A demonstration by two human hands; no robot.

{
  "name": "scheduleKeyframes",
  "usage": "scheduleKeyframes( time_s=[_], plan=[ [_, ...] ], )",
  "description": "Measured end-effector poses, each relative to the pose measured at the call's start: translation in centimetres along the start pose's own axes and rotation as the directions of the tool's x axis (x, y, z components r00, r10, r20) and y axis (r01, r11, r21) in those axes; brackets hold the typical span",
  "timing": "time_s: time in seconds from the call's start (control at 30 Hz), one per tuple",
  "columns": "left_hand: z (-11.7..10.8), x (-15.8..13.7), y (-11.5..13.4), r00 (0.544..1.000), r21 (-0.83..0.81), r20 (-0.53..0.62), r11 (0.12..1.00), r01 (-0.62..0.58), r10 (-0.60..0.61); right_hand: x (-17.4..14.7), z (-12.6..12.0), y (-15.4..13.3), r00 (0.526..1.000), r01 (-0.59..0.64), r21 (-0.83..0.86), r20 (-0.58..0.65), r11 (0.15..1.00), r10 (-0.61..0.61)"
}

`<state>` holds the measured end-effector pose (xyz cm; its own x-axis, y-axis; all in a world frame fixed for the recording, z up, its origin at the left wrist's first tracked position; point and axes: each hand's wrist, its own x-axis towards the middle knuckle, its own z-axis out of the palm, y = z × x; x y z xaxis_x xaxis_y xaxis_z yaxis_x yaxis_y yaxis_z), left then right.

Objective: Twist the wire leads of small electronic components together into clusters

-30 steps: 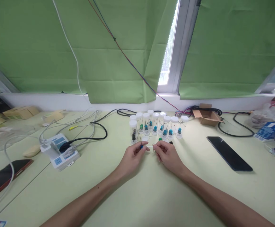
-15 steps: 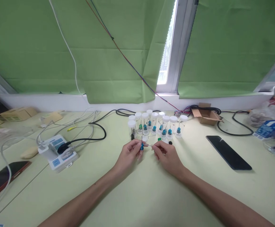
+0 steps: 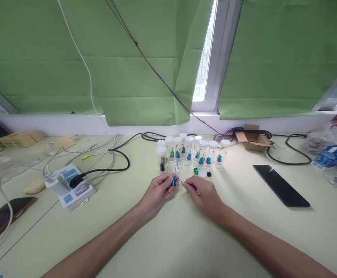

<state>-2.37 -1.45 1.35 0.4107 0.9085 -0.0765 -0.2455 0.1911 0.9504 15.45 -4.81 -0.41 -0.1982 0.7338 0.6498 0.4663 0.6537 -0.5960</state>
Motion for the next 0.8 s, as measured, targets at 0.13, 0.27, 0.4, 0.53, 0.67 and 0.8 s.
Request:
scheduleKeyframes(
  time_s=[0.13,0.27,0.4,0.53,0.67,0.8],
  plan=[
    [-0.2,0.1,-0.1,1.000,-0.016,0.015,1.000,0.009,-0.009,0.0,-0.2,0.3,0.996,0.085,-0.093,0.047,0.992,-0.080],
    [-0.3,0.1,-0.2,1.000,0.011,0.010,1.000,0.006,-0.006,0.1,-0.5,0.5,0.990,0.116,-0.163,0.095,0.980,-0.101],
    [-0.2,0.0,-0.1,1.000,0.030,0.012,1.000,0.001,-0.001,0.2,-0.4,0.3,0.997,0.065,-0.087,0.056,0.994,-0.060],
    [-0.2,0.1,-0.2,1.000,0.034,0.002,0.999,-0.013,0.013,0.2,-0.2,-0.3,0.995,-0.100,0.068,0.025,0.993,0.099],
    [-0.2,0.1,-0.4,0.999,0.017,-0.019,0.999,-0.030,0.031,0.2,0.0,-0.7,0.961,-0.274,0.260,0.057,0.926,0.269],
    [-0.2,0.2,-0.5,0.997,0.016,-0.034,0.997,-0.069,0.070,0.4,0.3,-0.8,0.908,-0.403,0.443,0.082,0.801,0.411]
  ],
)
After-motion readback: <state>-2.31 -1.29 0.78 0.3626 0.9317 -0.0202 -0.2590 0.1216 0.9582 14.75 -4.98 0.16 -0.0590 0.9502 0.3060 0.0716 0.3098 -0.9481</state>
